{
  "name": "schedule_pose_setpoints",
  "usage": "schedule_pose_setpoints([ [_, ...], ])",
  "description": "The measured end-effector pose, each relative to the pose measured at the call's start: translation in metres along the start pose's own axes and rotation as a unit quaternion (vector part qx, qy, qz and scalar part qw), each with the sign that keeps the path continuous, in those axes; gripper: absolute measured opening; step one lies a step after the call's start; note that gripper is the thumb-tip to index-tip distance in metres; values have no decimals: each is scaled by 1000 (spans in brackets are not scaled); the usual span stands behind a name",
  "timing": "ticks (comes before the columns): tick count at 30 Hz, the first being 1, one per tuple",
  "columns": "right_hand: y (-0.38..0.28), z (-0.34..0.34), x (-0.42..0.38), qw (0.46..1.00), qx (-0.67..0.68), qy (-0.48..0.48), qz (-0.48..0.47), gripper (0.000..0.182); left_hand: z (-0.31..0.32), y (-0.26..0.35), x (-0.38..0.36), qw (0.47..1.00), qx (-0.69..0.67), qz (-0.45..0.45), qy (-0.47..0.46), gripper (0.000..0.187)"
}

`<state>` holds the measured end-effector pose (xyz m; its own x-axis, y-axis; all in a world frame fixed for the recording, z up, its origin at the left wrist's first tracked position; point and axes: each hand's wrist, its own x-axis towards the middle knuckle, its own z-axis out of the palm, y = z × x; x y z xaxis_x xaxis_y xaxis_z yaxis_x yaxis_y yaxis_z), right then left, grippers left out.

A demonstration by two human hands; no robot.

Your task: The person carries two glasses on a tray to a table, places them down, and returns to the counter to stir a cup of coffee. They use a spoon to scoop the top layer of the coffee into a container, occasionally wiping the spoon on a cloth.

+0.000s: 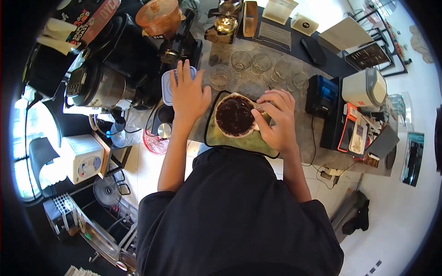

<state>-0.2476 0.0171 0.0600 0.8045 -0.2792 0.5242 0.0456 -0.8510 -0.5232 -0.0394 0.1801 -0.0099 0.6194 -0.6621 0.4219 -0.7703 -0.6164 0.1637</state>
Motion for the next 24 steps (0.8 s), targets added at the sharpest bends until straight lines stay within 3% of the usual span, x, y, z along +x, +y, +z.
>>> schedule_pose_setpoints([
  [9, 8, 10, 5, 993, 92, -59, -53, 12, 6, 5, 1, 998, 47, -15, 48, 37],
  [15, 15, 15, 21, 994, 53, -43, -90, 12, 5, 6, 6, 997, 58, -13, 42, 31],
  [24, 19, 11, 12, 987, 112, -93, -68, 11, 6, 6, 7, 998, 59, -17, 24, 39],
])
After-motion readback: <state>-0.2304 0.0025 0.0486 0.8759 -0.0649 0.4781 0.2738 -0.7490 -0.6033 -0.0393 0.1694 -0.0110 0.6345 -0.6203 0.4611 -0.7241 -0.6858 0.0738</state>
